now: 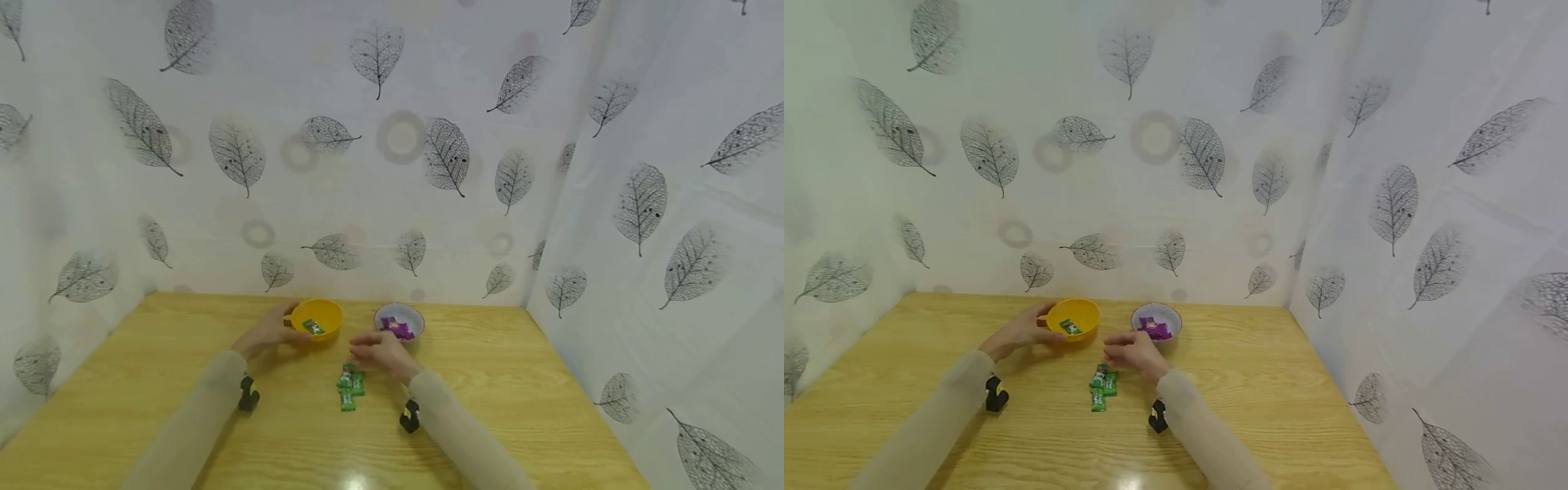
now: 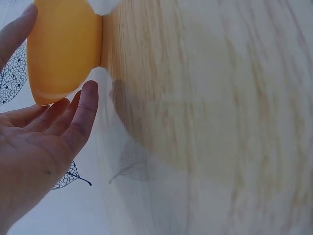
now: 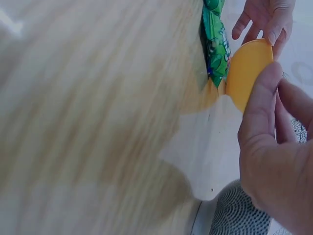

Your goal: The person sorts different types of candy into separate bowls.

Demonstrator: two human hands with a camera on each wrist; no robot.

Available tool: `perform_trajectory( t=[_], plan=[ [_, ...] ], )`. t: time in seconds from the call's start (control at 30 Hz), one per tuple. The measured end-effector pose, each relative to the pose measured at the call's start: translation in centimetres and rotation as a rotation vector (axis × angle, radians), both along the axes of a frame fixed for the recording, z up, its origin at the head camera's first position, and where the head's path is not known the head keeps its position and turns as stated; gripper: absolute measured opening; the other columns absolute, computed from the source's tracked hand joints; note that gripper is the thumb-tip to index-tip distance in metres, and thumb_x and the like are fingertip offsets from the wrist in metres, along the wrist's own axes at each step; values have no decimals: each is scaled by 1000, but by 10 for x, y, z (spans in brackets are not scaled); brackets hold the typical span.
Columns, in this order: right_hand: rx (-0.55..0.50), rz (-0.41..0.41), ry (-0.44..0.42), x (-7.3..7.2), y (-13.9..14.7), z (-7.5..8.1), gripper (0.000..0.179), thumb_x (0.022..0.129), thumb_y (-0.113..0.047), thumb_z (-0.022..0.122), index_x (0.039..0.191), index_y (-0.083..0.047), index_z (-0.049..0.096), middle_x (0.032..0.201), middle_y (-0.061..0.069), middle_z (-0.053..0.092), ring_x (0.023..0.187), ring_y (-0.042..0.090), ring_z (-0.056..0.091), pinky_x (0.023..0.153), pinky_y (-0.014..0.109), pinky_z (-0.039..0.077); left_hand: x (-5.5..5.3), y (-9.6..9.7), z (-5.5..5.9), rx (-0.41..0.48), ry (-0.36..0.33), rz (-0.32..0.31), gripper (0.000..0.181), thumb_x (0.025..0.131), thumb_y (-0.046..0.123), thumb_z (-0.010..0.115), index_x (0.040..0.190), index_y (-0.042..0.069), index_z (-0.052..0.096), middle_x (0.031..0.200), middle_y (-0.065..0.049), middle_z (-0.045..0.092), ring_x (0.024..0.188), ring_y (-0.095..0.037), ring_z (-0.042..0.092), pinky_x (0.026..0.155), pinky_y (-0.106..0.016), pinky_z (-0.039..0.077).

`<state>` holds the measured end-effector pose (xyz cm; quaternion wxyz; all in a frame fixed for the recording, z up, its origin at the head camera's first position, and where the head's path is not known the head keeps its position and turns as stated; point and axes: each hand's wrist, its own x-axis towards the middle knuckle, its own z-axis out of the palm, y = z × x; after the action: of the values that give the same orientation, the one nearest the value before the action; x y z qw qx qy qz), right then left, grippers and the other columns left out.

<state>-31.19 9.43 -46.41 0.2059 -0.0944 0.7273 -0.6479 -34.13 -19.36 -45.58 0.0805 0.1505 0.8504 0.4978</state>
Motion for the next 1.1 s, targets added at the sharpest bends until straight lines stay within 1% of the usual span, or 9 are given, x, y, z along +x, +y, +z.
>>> perform_trajectory(
  t=[0.17,0.3,0.4,0.57,0.8,0.87,0.93,1.03,1.1],
  plan=[
    [84,96,4,3,13,-3,37,88,-5,70,125,-3,64,121,11,68,98,19,70,83,33,59,0,0,-1,18,15,-11,89,82,26,80,151,2,29,153,-24,34,137,-49,38,113,-61,32],
    [152,165,18,5,22,-4,36,88,-3,69,124,-5,66,120,11,69,100,19,69,81,32,60,-1,-1,-2,47,14,-22,86,81,23,80,149,2,32,152,-22,36,136,-48,38,113,-60,31],
    [225,206,54,5,27,-3,35,88,-3,69,123,-7,67,119,9,71,102,16,68,80,29,59,-1,-2,-2,60,5,-27,84,82,22,80,149,3,33,152,-21,37,137,-48,39,113,-60,31],
    [313,236,79,7,31,0,36,85,-3,71,120,-10,69,117,5,72,100,13,67,77,24,54,0,-3,-1,42,-6,-22,88,82,23,79,151,3,29,154,-22,33,137,-48,37,113,-61,32],
    [372,262,93,9,33,1,32,82,-1,74,113,-9,71,100,4,74,83,11,65,67,21,51,5,-2,3,46,-34,-15,93,81,25,80,153,4,25,156,-22,30,136,-48,38,113,-61,32],
    [403,290,114,9,33,3,34,80,1,75,111,-10,72,98,2,73,83,10,64,69,21,51,6,-2,4,37,-33,-14,93,82,26,79,153,5,24,156,-22,29,136,-47,39,112,-61,32],
    [438,331,140,10,33,5,38,77,2,76,112,-13,73,101,-1,72,87,10,62,76,22,51,6,-2,5,29,-29,-12,92,82,27,79,153,5,25,156,-22,29,135,-48,40,112,-62,32],
    [499,390,207,12,32,7,40,76,0,78,111,-16,74,104,-6,71,93,9,60,87,24,50,6,-2,5,7,-20,-11,91,83,29,78,153,5,25,156,-21,29,135,-48,40,112,-63,30],
    [518,411,232,14,31,6,38,75,0,78,109,-16,75,104,-7,71,92,9,58,86,25,50,6,-2,5,3,-19,-11,91,83,29,78,153,5,25,156,-21,29,136,-48,39,113,-63,29]
  ],
)
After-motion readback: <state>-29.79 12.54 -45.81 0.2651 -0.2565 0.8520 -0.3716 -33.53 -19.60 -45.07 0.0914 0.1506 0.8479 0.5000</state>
